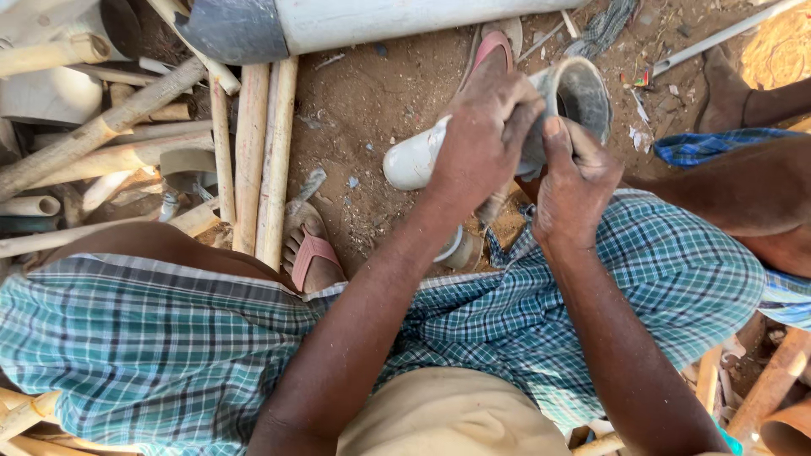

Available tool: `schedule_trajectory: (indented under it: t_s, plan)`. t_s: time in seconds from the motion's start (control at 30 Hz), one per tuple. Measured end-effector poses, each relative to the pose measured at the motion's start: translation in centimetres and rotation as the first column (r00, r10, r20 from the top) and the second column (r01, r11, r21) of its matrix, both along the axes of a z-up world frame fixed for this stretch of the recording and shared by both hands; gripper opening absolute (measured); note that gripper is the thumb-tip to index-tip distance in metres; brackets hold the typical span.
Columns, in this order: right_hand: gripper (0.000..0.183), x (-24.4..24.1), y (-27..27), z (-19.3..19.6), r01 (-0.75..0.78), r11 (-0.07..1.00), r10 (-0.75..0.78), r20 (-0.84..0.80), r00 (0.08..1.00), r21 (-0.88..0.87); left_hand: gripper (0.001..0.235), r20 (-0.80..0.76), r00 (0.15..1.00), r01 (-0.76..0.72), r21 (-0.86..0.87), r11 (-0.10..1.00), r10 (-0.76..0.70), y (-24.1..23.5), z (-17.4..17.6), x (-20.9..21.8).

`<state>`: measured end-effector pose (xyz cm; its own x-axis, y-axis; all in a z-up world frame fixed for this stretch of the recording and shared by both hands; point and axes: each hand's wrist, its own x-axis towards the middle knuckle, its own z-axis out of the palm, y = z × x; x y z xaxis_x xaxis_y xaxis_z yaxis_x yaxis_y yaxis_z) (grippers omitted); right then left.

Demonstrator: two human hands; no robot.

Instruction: The person sits on the ground and uses a small metal tool to scrape and peel off a dirty, paper-like layer from the surface of a white PVC pipe. They rotate the pipe to clean different sections, removing the residue by hand.

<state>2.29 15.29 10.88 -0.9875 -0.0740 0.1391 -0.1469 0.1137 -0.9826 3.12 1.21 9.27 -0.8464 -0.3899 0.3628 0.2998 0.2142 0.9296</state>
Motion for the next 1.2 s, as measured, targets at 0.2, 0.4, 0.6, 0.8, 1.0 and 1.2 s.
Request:
schedule_trajectory:
  t_s: [0.2,0.4,0.6,0.8,1.0,1.2]
  plan:
    - [0.019,-0.2,-0.7,0.8,-0.041,0.999,0.041,-0.036,0.999,-0.013,0.014,0.188,0.978,0.065,0.153,0.986,-0.094,-0.4,-0.4,0.0]
    - [0.022,-0.1,-0.5,0.5,-0.068,0.996,0.071,-0.048,0.996,0.060,0.029,0.074,0.989,-0.122,-0.075,0.990,0.128,-0.6,-3.7,-0.2]
    - [0.024,-0.5,0.8,-0.2,-0.061,0.997,0.062,0.032,0.998,-0.057,0.041,0.300,0.953,-0.043,0.250,0.967,-0.035,-0.4,-4.2,-0.4]
    - [0.032,-0.1,-1.4,3.4,0.061,0.990,-0.085,0.197,0.977,0.128,0.049,0.316,0.943,0.053,0.172,0.984,-0.107,-1.9,-0.6,0.5]
    - [0.046,0.0,0.0,1.2,-0.140,0.917,0.151,0.002,0.989,0.374,0.038,0.478,0.876,0.120,-0.081,0.989,-0.067,-3.0,1.1,1.5]
    - [0.047,0.2,-0.6,1.9,-0.244,0.947,0.237,0.059,0.970,0.206,0.033,0.198,0.971,0.055,-0.733,0.678,0.136,-4.4,1.7,1.9]
